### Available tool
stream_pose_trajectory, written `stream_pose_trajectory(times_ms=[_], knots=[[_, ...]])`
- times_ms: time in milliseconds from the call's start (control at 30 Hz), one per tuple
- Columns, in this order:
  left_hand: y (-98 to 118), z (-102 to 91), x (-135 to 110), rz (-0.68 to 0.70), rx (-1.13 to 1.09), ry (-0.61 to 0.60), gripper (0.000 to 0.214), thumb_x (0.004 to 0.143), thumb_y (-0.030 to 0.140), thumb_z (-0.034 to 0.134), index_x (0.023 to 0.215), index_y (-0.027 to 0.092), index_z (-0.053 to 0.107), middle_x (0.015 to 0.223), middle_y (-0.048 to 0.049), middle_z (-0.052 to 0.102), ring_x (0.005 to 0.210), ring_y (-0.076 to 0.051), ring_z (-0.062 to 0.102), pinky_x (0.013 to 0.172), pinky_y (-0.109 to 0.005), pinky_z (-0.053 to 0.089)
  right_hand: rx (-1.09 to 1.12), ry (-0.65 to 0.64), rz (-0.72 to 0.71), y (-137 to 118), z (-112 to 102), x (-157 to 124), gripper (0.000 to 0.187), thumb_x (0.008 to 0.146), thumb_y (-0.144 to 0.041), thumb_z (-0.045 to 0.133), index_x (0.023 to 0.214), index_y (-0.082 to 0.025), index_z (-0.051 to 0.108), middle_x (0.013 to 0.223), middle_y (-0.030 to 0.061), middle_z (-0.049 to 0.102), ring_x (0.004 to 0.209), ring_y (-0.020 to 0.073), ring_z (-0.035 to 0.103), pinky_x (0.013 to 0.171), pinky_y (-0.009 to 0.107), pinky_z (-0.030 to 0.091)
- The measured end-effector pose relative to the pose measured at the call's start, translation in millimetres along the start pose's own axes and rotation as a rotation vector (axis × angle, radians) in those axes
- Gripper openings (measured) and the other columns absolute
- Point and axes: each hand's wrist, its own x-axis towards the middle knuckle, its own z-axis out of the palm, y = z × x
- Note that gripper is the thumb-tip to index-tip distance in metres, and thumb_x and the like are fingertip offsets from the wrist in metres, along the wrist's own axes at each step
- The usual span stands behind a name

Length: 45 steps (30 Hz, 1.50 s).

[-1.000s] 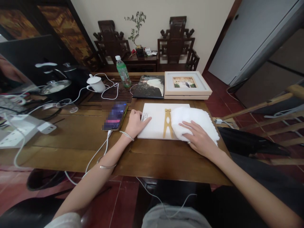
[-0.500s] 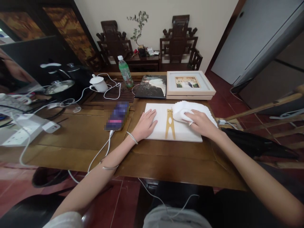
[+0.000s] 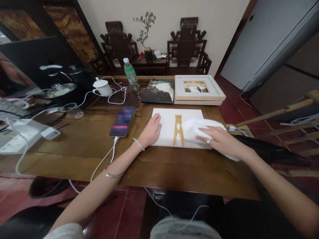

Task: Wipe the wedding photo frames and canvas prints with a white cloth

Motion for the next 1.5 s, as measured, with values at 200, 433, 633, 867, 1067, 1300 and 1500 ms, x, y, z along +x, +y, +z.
stream_pose_trajectory(times_ms=[200,433,633,867,1067,1300,1500], knots=[[-6.0,-1.1,1.0,0.045,0.150,-0.032,0.051,0.099,0.029,0.032,0.141,0.002,0.045,0.155,-0.0237,0.037,0.149,-0.030,0.029,0.124,-0.049,0.019,0.015,0.006,0.131,44.4,3.2,73.0,0.018,0.091,-0.028,0.045,0.078,-0.021,0.055,0.078,0.0059,0.063,0.074,0.0230,0.056,0.069,0.030,0.036],[-10.8,0.5,2.2,0.076,0.246,-0.041,0.051,0.100,0.028,0.029,0.143,0.003,0.043,0.155,-0.0228,0.038,0.149,-0.029,0.029,0.124,-0.048,0.023,-0.099,-0.047,0.124,17.4,1.7,50.4,0.016,0.080,-0.014,0.043,0.085,-0.020,0.057,0.075,0.0065,0.060,0.071,0.0230,0.052,0.067,0.030,0.033],[-10.0,1.6,2.3,0.073,0.265,-0.052,0.052,0.100,0.029,0.030,0.143,0.001,0.042,0.155,-0.0249,0.037,0.149,-0.032,0.028,0.122,-0.052,0.025,-0.100,-0.073,0.033,-28.5,4.4,-18.9,0.028,0.085,-0.012,0.043,0.105,-0.019,0.062,0.099,0.0137,0.066,0.101,0.0297,0.060,0.084,0.039,0.046],[-13.7,1.6,2.5,0.097,0.268,-0.057,0.050,0.101,0.029,0.031,0.143,0.005,0.041,0.155,-0.0227,0.038,0.149,-0.031,0.028,0.122,-0.052,0.025,-0.037,-0.090,0.020,-8.2,7.2,2.5,0.018,0.094,-0.019,0.042,0.106,-0.021,0.055,0.125,0.0165,0.060,0.130,0.0313,0.049,0.104,0.049,0.042],[-13.3,0.6,2.7,0.099,0.256,-0.060,0.050,0.101,0.030,0.031,0.144,0.007,0.041,0.155,-0.0210,0.038,0.149,-0.030,0.028,0.123,-0.052,0.024,-0.109,-0.150,0.138,37.4,7.2,58.9,0.021,0.097,-0.031,0.036,0.102,-0.020,0.054,0.111,0.0172,0.066,0.115,0.0381,0.057,0.090,0.053,0.048],[-8.4,0.1,3.3,0.075,0.278,-0.081,0.052,0.100,0.028,0.030,0.143,0.001,0.041,0.155,-0.0243,0.037,0.149,-0.032,0.027,0.123,-0.050,0.023,-0.159,-0.170,0.070,-4.6,5.0,21.7,0.035,0.083,-0.008,0.037,0.108,-0.018,0.058,0.127,0.0168,0.063,0.128,0.0343,0.052,0.101,0.052,0.044],[-8.6,1.4,3.3,0.067,0.275,-0.071,0.052,0.099,0.029,0.030,0.143,0.002,0.041,0.155,-0.0245,0.036,0.149,-0.032,0.027,0.123,-0.051,0.024,-0.124,-0.236,0.006,-49.8,-3.4,-32.5,0.050,0.070,-0.002,0.043,0.114,-0.017,0.061,0.136,0.0168,0.060,0.139,0.0300,0.043,0.109,0.050,0.041]])
